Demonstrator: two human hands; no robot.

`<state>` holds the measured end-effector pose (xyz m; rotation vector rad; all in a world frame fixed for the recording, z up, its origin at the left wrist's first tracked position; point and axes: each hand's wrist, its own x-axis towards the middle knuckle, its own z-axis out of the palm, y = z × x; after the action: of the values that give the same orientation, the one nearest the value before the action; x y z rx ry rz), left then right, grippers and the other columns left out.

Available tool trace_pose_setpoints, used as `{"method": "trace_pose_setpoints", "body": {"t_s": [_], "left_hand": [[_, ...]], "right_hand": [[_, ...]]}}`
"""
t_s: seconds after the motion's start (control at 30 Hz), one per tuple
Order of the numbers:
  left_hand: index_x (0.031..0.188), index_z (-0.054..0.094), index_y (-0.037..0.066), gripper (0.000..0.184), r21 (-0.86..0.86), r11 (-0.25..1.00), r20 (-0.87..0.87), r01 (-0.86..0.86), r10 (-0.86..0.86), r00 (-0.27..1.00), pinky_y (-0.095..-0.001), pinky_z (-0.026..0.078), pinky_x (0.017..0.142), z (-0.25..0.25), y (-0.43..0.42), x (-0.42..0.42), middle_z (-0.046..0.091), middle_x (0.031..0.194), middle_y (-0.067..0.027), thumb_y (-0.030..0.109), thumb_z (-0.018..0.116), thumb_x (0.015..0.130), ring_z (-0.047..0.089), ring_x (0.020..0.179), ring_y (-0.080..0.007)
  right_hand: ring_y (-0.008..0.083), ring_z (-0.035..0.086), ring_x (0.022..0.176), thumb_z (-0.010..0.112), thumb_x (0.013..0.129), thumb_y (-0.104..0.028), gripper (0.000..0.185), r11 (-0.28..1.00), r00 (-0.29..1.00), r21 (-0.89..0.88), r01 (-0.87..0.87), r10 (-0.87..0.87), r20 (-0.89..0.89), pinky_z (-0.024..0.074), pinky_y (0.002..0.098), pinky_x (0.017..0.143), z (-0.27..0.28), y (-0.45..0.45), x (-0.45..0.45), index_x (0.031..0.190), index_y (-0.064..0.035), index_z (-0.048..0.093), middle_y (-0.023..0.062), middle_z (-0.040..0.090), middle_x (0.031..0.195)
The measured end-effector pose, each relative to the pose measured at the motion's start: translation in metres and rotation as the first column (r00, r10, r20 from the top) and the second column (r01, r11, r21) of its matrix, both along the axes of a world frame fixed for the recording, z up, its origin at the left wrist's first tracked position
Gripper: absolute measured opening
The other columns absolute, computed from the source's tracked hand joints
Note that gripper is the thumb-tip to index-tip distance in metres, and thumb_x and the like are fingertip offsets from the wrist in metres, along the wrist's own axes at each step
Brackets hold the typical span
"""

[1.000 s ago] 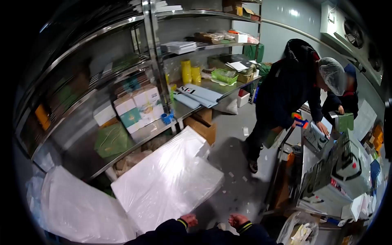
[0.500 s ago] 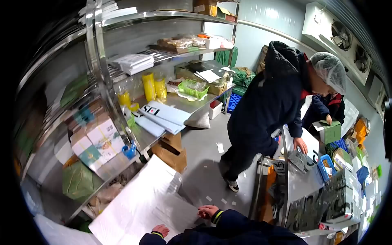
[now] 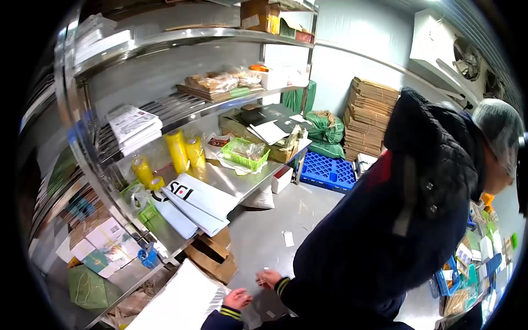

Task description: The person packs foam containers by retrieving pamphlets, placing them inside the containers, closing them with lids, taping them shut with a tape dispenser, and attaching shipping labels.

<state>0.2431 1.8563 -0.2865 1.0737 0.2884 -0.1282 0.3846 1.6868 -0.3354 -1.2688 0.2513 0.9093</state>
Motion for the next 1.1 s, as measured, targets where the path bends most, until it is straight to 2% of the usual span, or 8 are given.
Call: {"method": "trace_pose_setpoints", "body": {"t_s": [0.23, 0.37, 0.47, 0.5, 0.53, 0.57, 0.9, 1.1], "left_hand": [[0.100, 0.056, -0.002, 0.022, -0.006, 0.997, 0.130, 0.079, -0.078, 0.988, -0.0261, 0.050, 0.068, 0.007, -0.111, 0.141, 0.063, 0.087, -0.0098, 0.007, 0.061, 0.081, 0.062, 0.079, -0.0175], [0.101, 0.059, 0.003, 0.030, 0.795, 0.503, 0.533, -0.338, -0.317, 0.784, -0.0299, 0.050, 0.068, -0.009, -0.096, 0.219, 0.064, 0.087, -0.0084, 0.015, 0.067, 0.075, 0.063, 0.078, -0.0187], [0.102, 0.058, 0.003, 0.031, 0.566, 0.824, 0.327, 0.029, -0.257, 0.910, -0.0294, 0.050, 0.068, 0.006, -0.066, 0.280, 0.064, 0.086, -0.0067, 0.013, 0.067, 0.075, 0.062, 0.077, -0.0177], [0.111, 0.053, 0.002, 0.032, 0.674, 0.739, 0.255, 0.009, -0.244, 0.936, -0.0312, 0.049, 0.077, -0.114, -0.059, 0.311, 0.061, 0.096, -0.0083, 0.017, 0.057, 0.083, 0.059, 0.087, -0.0174], [0.111, 0.053, 0.002, 0.032, 0.678, 0.735, 0.255, 0.005, -0.243, 0.936, -0.0312, 0.049, 0.077, -0.100, -0.045, 0.333, 0.061, 0.096, -0.0083, 0.017, 0.057, 0.083, 0.059, 0.087, -0.0174], [0.109, 0.053, 0.001, 0.030, 0.246, 0.955, 0.119, 0.167, -0.201, 0.972, -0.0299, 0.050, 0.073, -0.066, -0.030, 0.360, 0.062, 0.093, -0.0098, 0.013, 0.057, 0.083, 0.061, 0.083, -0.0182], [0.108, 0.050, 0.000, 0.028, 0.252, 0.872, -0.063, 0.420, -0.419, 0.906, -0.0241, 0.050, 0.065, 0.021, -0.058, 0.597, 0.062, 0.086, -0.0103, 0.007, 0.058, 0.083, 0.061, 0.073, -0.0144], [0.111, 0.047, 0.000, 0.029, 0.319, 0.852, -0.064, 0.416, -0.419, 0.906, -0.0247, 0.050, 0.065, 0.037, -0.093, 0.740, 0.062, 0.087, -0.0125, 0.006, 0.055, 0.084, 0.061, 0.073, -0.0162]], "right_hand": [[0.0187, 0.058, 0.066, 0.055, 0.081, -0.011, 0.016, 0.883, 0.897, 0.165, 0.440, -0.422, -0.132, 0.0486, 0.0277, 0.051, 0.017, -0.038, 0.170, 0.093, -0.0036, 0.049, 0.0116, 0.059, 0.081], [0.0185, 0.055, 0.056, 0.052, 0.082, -0.017, 0.014, 0.831, 0.818, 0.049, 0.554, -0.532, -0.217, 0.0387, 0.0271, 0.043, 0.006, -0.069, 0.233, 0.092, -0.0062, 0.051, 0.0086, 0.059, 0.078], [0.0199, 0.056, 0.071, 0.051, 0.085, -0.022, 0.023, 0.778, 0.751, -0.112, 0.619, -0.627, -0.207, 0.0434, 0.0297, 0.058, 0.007, -0.089, 0.270, 0.103, -0.0084, 0.050, 0.0070, 0.059, 0.090], [0.0208, 0.058, 0.077, 0.051, 0.085, -0.022, 0.024, 0.769, 0.730, -0.068, 0.635, -0.627, -0.274, 0.0440, 0.0302, 0.060, -0.022, -0.104, 0.289, 0.104, -0.0081, 0.051, 0.0081, 0.059, 0.093], [0.0212, 0.058, 0.076, 0.051, 0.085, -0.021, 0.022, 0.747, 0.708, -0.077, 0.660, -0.653, -0.270, 0.0441, 0.0308, 0.058, -0.020, -0.113, 0.299, 0.102, -0.0078, 0.052, 0.0089, 0.060, 0.092], [0.0211, 0.057, 0.071, 0.052, 0.085, -0.020, 0.021, 0.669, 0.631, -0.137, 0.731, -0.738, -0.239, 0.0440, 0.0309, 0.057, -0.089, -0.138, 0.320, 0.102, -0.0078, 0.051, 0.0086, 0.059, 0.089], [0.0193, 0.057, 0.066, 0.060, 0.078, -0.016, 0.017, 0.487, 0.472, 0.012, 0.873, -0.841, -0.264, 0.0456, 0.0292, 0.050, -0.045, -0.215, 0.456, 0.090, -0.0056, 0.053, 0.0082, 0.060, 0.081], [0.0220, 0.058, 0.075, 0.056, 0.083, -0.021, 0.030, 0.596, 0.645, 0.262, 0.759, -0.745, -0.172, 0.0464, 0.0293, 0.059, -0.005, -0.263, 0.626, 0.109, -0.0086, 0.049, 0.0140, 0.058, 0.097]]}}
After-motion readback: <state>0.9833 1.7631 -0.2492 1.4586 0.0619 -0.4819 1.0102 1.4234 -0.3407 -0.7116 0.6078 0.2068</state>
